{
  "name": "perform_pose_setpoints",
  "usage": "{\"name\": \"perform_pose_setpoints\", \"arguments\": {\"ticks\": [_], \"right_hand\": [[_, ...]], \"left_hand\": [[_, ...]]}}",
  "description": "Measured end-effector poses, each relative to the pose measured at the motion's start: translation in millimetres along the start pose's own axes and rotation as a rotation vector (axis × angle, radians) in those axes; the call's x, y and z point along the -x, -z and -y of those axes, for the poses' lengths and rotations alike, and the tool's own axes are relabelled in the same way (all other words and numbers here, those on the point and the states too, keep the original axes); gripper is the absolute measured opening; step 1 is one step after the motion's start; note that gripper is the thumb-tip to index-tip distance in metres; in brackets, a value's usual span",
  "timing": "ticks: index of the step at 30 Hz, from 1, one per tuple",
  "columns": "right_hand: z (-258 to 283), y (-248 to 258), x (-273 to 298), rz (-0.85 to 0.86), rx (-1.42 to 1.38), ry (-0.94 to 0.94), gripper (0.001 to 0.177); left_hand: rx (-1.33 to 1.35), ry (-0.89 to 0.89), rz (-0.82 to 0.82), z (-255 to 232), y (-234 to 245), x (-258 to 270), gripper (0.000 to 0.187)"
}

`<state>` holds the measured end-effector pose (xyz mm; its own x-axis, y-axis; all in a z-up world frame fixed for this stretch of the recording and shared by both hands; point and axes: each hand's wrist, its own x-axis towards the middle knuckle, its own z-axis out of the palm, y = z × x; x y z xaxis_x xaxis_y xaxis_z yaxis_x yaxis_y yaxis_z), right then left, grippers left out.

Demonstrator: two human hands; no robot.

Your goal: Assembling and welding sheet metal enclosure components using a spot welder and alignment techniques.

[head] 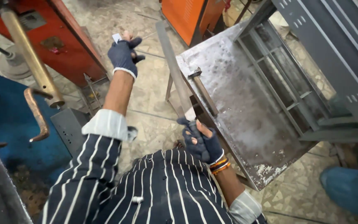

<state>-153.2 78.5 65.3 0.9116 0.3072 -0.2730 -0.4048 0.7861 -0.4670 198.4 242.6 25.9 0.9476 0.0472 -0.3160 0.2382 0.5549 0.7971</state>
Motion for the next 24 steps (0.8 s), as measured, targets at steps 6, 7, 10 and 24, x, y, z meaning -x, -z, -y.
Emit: {"name": "perform_pose_setpoints", "arguments": {"ticks": [6, 7, 10, 24], "right_hand": [[-4, -15, -25, -0.096, 0.101, -0.020, 0.054], [-9, -17, -29, -0.093, 0.105, -0.030, 0.054], [-21, -25, -33, -0.053, 0.138, -0.074, 0.041], [-29, -99, -46, -0.012, 1.300, -0.048, 0.048]], "left_hand": [[-0.535, -0.610, -0.215, 25, -12, 100, 0.030], [-0.534, -0.610, -0.226, 22, -16, 107, 0.030], [-0.755, -0.675, -0.451, 15, -17, 112, 0.028], [-0.894, -0.056, -0.766, 111, 317, 93, 0.054]]}}
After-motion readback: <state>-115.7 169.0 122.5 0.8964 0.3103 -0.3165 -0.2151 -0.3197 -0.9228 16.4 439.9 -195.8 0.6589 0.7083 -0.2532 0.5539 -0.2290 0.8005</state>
